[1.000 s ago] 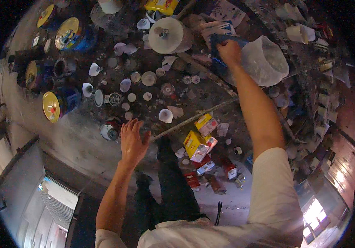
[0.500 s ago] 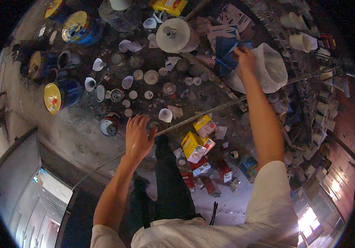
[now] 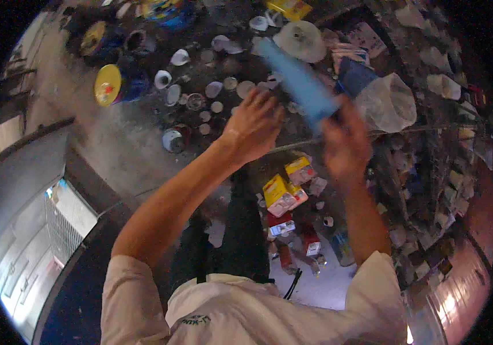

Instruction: The person mixes paint by pouring liquid from a large bucket into a small container, then adds contents from several smaller cans and stirs with a stick. The person also uses a spray gun briefly and wipes the container with a cloth.

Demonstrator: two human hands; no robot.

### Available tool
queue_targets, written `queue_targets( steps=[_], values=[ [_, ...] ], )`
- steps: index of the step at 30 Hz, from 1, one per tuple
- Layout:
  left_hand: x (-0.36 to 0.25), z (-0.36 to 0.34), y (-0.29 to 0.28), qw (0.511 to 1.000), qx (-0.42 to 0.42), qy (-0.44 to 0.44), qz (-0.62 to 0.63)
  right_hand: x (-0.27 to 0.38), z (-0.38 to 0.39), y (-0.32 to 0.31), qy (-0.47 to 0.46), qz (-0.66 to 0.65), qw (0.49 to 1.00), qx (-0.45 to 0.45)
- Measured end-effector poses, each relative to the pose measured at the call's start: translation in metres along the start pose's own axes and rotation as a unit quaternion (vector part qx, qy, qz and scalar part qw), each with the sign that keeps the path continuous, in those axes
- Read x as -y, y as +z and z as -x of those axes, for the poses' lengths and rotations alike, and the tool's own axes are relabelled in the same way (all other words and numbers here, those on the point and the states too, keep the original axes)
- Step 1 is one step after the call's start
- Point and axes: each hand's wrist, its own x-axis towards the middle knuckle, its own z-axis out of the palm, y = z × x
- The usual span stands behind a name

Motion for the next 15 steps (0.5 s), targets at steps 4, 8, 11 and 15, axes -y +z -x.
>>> queue_targets(
  steps=[4, 8, 11, 15],
  values=[
    [0.004, 0.044, -0.025, 0.999, 0.036, 0.013, -0.018, 0.003, 0.010, 0.092, -0.226, 0.149, 0.937, 0.222],
    [0.009, 0.119, -0.050, 0.997, 0.068, -0.020, -0.014, 0.006, 0.013, 0.134, -0.297, 0.181, 0.896, 0.277],
    [-0.006, 0.181, -0.064, 0.995, 0.091, -0.050, 0.004, 0.011, 0.045, 0.173, -0.271, 0.138, 0.901, 0.310],
    [-0.008, 0.246, -0.085, 0.992, 0.091, -0.085, 0.007, 0.019, 0.088, 0.244, -0.185, 0.106, 0.943, 0.257]
  ],
)
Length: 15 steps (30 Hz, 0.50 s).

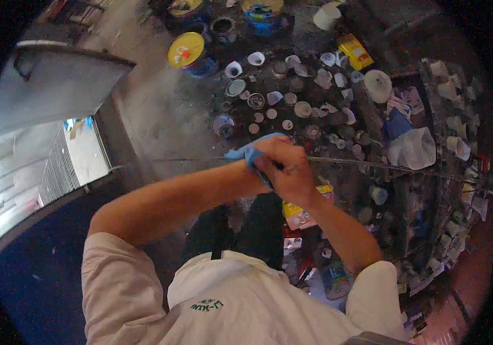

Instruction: The person mixes paint by pouring liquid from a large bucket into a small container, then adds contents from several smaller cans and stirs with a stick. The person also uses a spray gun briefly and wipes the container with a cloth.

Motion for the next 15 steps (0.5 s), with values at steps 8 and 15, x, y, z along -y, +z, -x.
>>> queue_targets(
  steps=[8, 15],
  values=[
    [0.111, 0.131, -0.060, 0.995, -0.024, -0.060, -0.079, 0.049, -0.119, 0.164, -0.022, 0.096, 0.991, 0.089],
    [0.190, 0.310, -0.110, 0.968, 0.021, -0.029, -0.247, 0.069, -0.189, 0.346, -0.022, 0.209, 0.973, 0.094]
  ],
)
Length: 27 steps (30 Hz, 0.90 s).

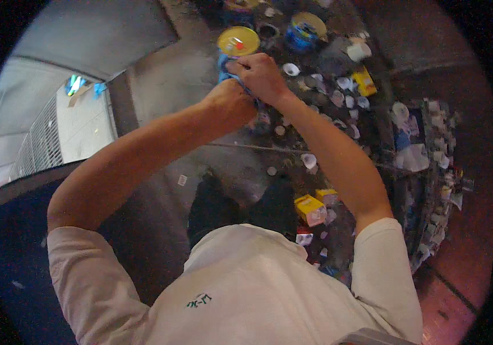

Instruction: The person mixes paint by pouring liquid from a large bucket into a small container, then adds contents from several smaller cans and stirs with a stick. The person also uses a spray gun briefly and wipes the container with a cloth.

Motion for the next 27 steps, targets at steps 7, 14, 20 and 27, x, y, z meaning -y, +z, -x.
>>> queue_targets(
  steps=[7, 14, 20, 27],
  values=[
    [0.091, 0.146, -0.028, 0.977, -0.092, -0.039, -0.187, 0.058, -0.119, 0.040, 0.102, -0.050, 0.990, -0.083],
    [0.190, 0.209, 0.014, 0.986, -0.132, -0.089, -0.040, 0.236, -0.161, 0.095, -0.226, -0.128, 0.955, -0.143],
    [0.286, 0.128, 0.022, 0.962, -0.221, -0.107, 0.116, 0.218, -0.227, 0.079, -0.115, 0.032, 0.960, -0.253],
    [0.364, 0.122, -0.019, 0.957, -0.199, -0.213, -0.015, 0.096, -0.357, 0.066, -0.057, 0.106, 0.963, -0.239]
  ],
)
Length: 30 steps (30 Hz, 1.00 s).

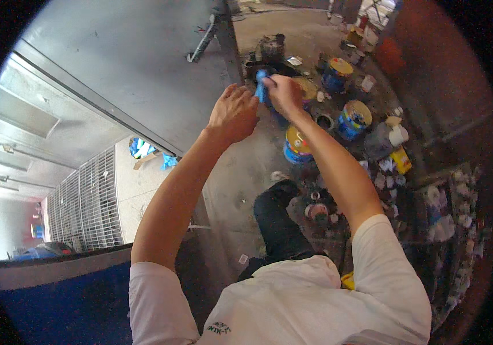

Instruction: The person mixes paint by pouring liquid from a large bucket into a small container, then adds contents from several smaller cans and stirs with a stick. The person also uses a spray gun briefly and wipes the container with a cloth.

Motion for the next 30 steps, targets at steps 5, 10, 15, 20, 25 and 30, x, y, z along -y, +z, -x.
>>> queue_targets(
  steps=[5, 10, 15, 20, 25, 30],
  values=[
    [0.081, -0.067, 0.088, 0.929, 0.159, -0.269, 0.201, -0.149, -0.040, 0.087, 0.238, -0.153, 0.959, -0.013],
    [0.089, -0.132, 0.191, 0.827, 0.000, -0.463, 0.318, -0.307, -0.130, 0.174, 0.316, -0.136, 0.939, 0.028],
    [0.088, -0.153, 0.214, 0.809, 0.010, -0.517, 0.278, -0.386, -0.168, 0.198, 0.381, -0.208, 0.900, 0.039],
    [0.163, -0.198, 0.231, 0.804, -0.010, -0.534, 0.260, -0.358, -0.235, 0.213, 0.481, -0.384, 0.785, 0.070],
    [0.203, -0.253, 0.260, 0.893, 0.149, -0.384, 0.180, -0.288, -0.296, 0.197, 0.352, -0.364, 0.850, 0.144],
    [0.225, -0.336, 0.304, 0.930, 0.315, -0.082, 0.171, -0.220, -0.334, 0.199, 0.096, -0.347, 0.916, 0.179]
  ],
)
